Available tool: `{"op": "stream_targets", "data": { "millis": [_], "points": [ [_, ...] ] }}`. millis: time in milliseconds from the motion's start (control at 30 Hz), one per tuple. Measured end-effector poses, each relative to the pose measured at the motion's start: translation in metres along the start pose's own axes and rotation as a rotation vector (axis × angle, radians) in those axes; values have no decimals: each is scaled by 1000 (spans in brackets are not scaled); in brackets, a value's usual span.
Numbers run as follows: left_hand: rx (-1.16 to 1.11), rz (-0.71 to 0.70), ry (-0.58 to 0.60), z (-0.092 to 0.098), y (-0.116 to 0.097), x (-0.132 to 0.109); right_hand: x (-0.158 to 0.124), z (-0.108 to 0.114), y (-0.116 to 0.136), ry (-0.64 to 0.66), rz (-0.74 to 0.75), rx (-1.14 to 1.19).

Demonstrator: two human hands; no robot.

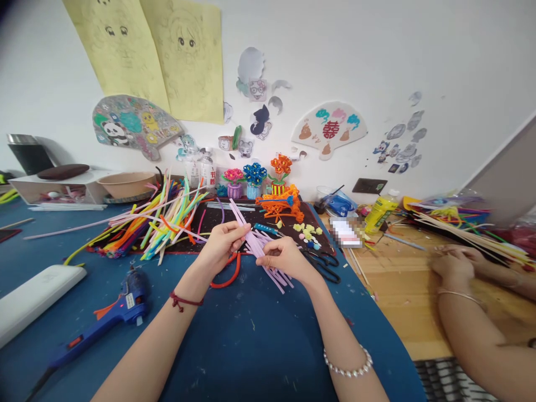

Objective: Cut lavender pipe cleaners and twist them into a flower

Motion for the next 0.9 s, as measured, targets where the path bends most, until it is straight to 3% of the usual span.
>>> {"op": "stream_targets", "data": {
  "millis": [133,300,567,900],
  "points": [
    [29,-12,7,1,-2,0,-3,2,-5,35,2,127],
    [104,29,121,-13,0,-2,-4,9,-7,-10,33,201],
    [205,35,195,-29,0,-5,1,-9,-12,70,-76,148],
    [392,-121,-9,-15,-5,-1,0,-9,-14,89,-105,200]
  ]
}}
Point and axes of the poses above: each hand's wrist, its own x-axis towards the middle knuckle, its own z-axis out of the back of the hand, y = z × x, the point moved 9 cm from there along x, towards the middle knuckle, and after that the axes turned 7 degrees about y, right-handed, at the moved point
